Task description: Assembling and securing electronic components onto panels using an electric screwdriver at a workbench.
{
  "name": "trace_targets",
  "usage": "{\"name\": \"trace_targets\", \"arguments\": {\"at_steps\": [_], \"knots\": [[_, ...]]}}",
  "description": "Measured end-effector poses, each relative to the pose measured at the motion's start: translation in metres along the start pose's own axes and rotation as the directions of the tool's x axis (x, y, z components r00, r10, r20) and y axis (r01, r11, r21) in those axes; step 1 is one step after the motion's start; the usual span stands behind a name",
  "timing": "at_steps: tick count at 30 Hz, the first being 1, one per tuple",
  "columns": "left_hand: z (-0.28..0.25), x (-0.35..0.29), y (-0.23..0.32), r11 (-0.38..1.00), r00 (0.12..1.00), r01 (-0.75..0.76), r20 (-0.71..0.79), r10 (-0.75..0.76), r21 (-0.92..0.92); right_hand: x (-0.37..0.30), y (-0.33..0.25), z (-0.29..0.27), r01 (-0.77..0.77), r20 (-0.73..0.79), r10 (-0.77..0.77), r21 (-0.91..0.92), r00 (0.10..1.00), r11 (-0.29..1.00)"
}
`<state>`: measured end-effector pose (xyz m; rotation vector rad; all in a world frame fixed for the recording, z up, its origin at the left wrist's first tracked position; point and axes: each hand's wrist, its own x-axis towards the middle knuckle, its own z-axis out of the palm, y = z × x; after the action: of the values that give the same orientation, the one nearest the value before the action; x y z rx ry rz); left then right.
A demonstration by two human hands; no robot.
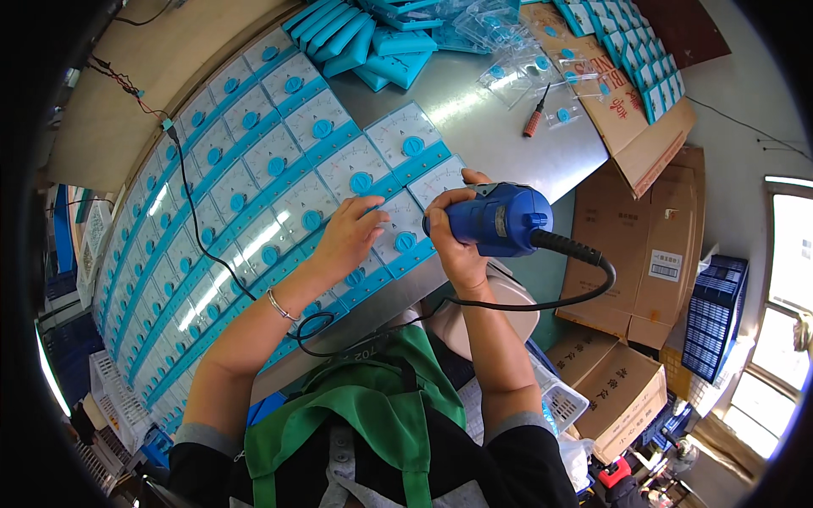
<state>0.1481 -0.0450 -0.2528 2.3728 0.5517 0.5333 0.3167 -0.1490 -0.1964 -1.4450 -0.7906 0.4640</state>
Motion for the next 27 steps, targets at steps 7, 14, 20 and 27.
{"name": "trace_targets", "arguments": {"at_steps": [7, 14, 20, 27], "knots": [[0.002, -0.002, -0.004, 0.995, 0.998, 0.057, 0.012, -0.056, -0.076, -0.008, 0.004, 0.005, -0.11, -0.023, 0.114, 0.111, 0.993, 0.988], [0.001, 0.001, -0.001, 0.999, 0.999, 0.032, 0.006, -0.032, -0.023, -0.002, 0.001, 0.01, -0.092, 0.073, 0.091, 0.011, 0.993, 0.996], [0.004, -0.002, -0.001, 0.999, 1.0, 0.015, -0.01, -0.014, 0.045, -0.022, -0.018, 0.019, -0.034, 0.091, 0.03, 0.041, 0.995, 0.999], [0.004, -0.004, -0.004, 1.0, 1.0, -0.001, -0.015, 0.001, 0.017, -0.036, -0.018, 0.027, -0.026, 0.099, 0.029, -0.027, 0.995, 0.999]]}}
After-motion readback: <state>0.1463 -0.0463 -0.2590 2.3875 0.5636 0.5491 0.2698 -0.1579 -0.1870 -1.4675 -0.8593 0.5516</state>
